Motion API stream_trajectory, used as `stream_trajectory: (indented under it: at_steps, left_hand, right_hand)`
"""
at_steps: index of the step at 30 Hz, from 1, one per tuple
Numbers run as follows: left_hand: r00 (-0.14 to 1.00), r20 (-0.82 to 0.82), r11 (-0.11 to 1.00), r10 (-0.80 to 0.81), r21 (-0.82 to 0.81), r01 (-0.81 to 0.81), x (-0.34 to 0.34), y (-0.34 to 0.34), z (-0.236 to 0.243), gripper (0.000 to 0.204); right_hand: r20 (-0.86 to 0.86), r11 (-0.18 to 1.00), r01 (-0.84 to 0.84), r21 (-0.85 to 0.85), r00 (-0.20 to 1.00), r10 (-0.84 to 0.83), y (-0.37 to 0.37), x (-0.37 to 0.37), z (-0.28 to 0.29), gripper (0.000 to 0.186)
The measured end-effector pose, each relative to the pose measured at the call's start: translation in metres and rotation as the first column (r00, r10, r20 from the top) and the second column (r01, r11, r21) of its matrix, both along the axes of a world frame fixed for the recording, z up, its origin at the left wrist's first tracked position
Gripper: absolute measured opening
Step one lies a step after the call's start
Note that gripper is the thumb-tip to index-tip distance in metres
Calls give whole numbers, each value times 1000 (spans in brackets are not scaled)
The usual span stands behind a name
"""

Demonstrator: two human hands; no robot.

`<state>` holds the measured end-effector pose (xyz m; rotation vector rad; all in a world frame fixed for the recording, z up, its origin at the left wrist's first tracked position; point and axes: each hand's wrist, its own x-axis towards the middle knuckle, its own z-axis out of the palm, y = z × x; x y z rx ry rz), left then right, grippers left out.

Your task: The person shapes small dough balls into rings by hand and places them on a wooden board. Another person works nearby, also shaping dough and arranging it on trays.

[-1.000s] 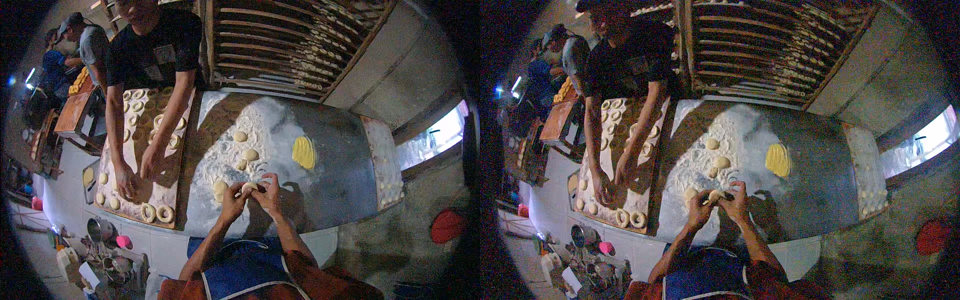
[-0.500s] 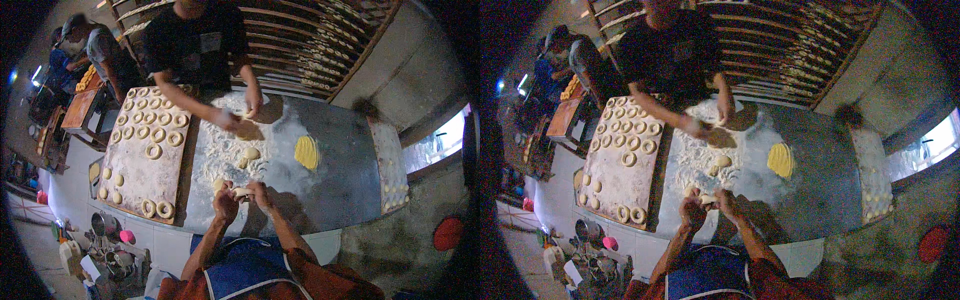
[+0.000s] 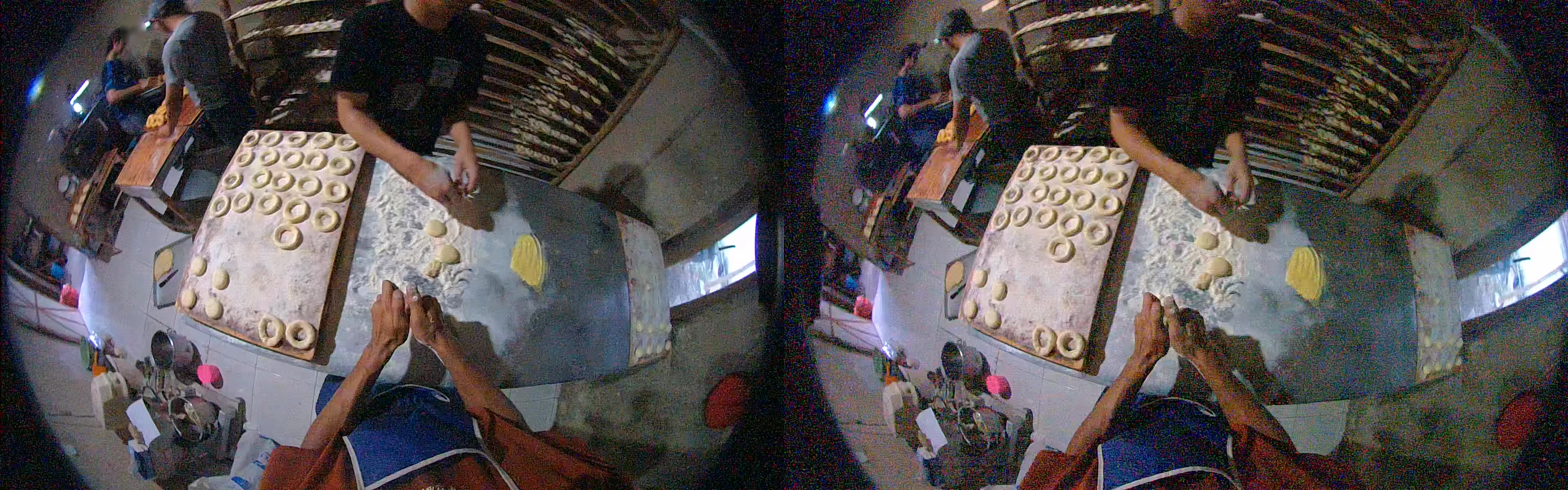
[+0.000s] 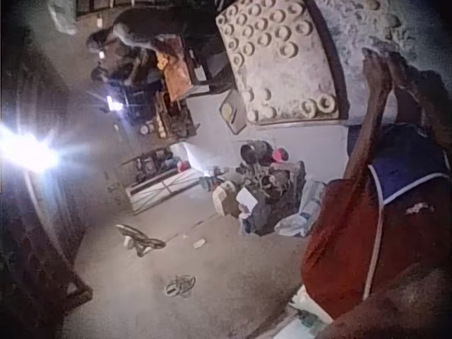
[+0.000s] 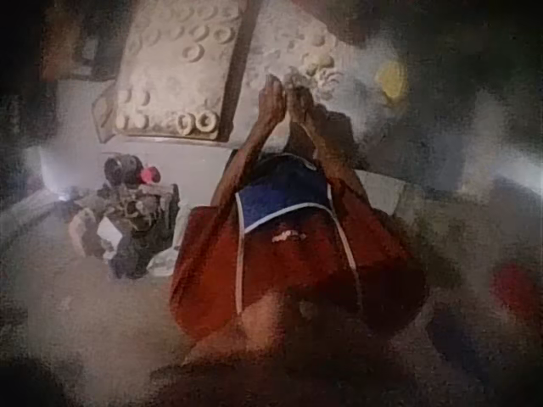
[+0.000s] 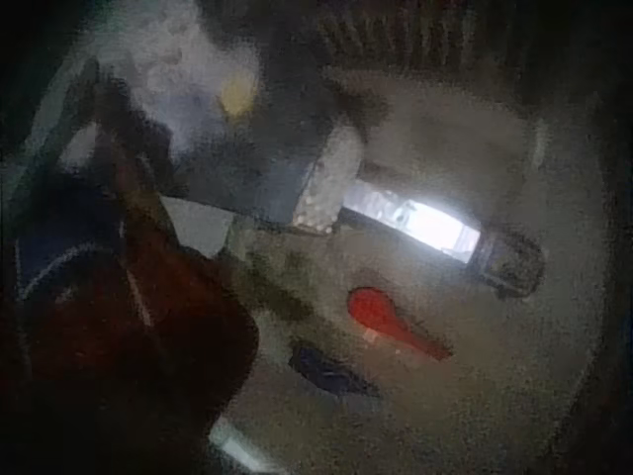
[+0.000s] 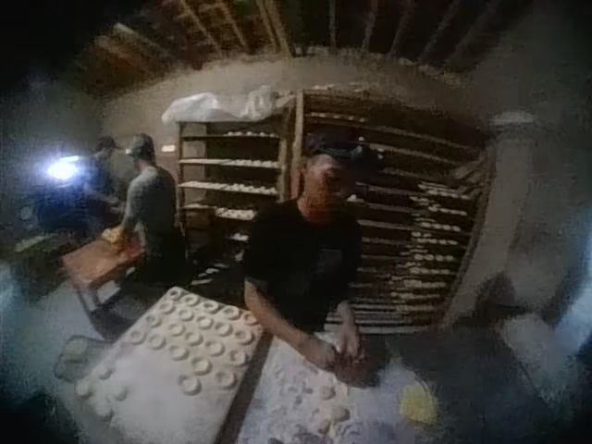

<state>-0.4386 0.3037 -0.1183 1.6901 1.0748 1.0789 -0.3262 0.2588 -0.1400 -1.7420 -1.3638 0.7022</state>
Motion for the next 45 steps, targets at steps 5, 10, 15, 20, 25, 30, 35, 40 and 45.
stream_trajectory:
  at_steps: [5, 10, 15, 20, 25, 30, 35, 40, 45]
  left_hand:
    - [575, 781, 761, 243, -521, 386, -31, 15, 5, 31]
    - [959, 280, 996, 37, -93, -12, -78, 33, -27, 28]
    - [964, 239, 993, 115, -12, -116, -109, 42, -6, 39]
    - [657, 729, 943, 193, -323, 81, -147, 55, -7, 42]
    - [972, 162, 964, 169, -231, -129, -179, 71, 21, 36]
    - [921, -207, 928, 330, -105, -357, -197, 98, 15, 20]
    - [633, -616, 874, 469, 221, -433, -246, 94, 38, 44]
    - [136, -699, 656, 702, 562, -504, -336, 96, 22, 35]
    - [720, -551, 906, 422, 290, -309, -383, 106, 24, 32]
  right_hand:
    - [-242, 977, 158, 144, 963, -120, 15, -38, -18, 62]
    - [22, 996, -9, -87, 1000, 11, 32, -76, 51, 56]
    - [-146, 960, 72, 269, 989, -34, 50, -119, 18, 52]
    - [-36, 974, -151, 168, 987, 159, 64, -143, 48, 58]
    - [-556, 918, -336, 212, 731, 396, 77, -153, 46, 46]
    - [62, 966, -228, -119, 970, 237, 97, -155, 59, 46]
    - [467, 981, -166, -102, 862, 195, 113, -178, 71, 50]
    - [314, 811, -584, -8, 769, 557, 189, -266, 67, 35]
    - [492, 773, -615, 154, 726, 480, 238, -343, 22, 43]
